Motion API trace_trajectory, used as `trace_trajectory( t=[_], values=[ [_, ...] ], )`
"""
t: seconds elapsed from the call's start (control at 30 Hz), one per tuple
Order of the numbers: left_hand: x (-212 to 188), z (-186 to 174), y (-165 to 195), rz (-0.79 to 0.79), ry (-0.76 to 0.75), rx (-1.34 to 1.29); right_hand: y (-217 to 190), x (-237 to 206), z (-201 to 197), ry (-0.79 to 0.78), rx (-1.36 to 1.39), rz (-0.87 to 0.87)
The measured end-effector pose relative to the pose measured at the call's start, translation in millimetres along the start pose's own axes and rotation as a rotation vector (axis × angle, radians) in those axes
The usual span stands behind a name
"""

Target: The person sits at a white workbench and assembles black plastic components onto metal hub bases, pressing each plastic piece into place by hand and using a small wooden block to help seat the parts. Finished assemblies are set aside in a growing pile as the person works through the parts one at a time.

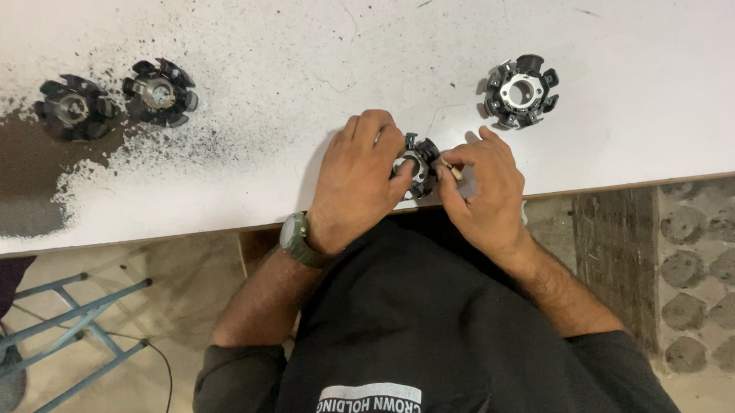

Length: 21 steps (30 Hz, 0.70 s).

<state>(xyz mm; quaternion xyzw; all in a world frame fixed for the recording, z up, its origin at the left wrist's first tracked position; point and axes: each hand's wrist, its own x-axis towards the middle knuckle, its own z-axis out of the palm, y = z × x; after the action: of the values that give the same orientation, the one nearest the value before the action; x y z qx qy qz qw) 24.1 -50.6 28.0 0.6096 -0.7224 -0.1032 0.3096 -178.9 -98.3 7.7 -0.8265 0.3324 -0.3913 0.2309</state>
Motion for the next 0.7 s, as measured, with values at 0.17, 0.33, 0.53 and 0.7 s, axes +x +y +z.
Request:
trace_trajectory(
  t=[0.17,0.33,0.53,0.7],
  values=[
    [9,15,6,-0.019,-0.070,0.163,2,2,6,0.001,-0.022,0.020],
    [8,12,9,-0.055,-0.027,0.114,3,4,4,-0.006,-0.020,0.009],
    [4,5,6,0.048,0.050,0.059,3,4,1,-0.017,-0.003,0.028],
    [5,6,1,0.129,0.100,0.124,3,6,-1,-0.033,-0.016,0.013]
  ],
)
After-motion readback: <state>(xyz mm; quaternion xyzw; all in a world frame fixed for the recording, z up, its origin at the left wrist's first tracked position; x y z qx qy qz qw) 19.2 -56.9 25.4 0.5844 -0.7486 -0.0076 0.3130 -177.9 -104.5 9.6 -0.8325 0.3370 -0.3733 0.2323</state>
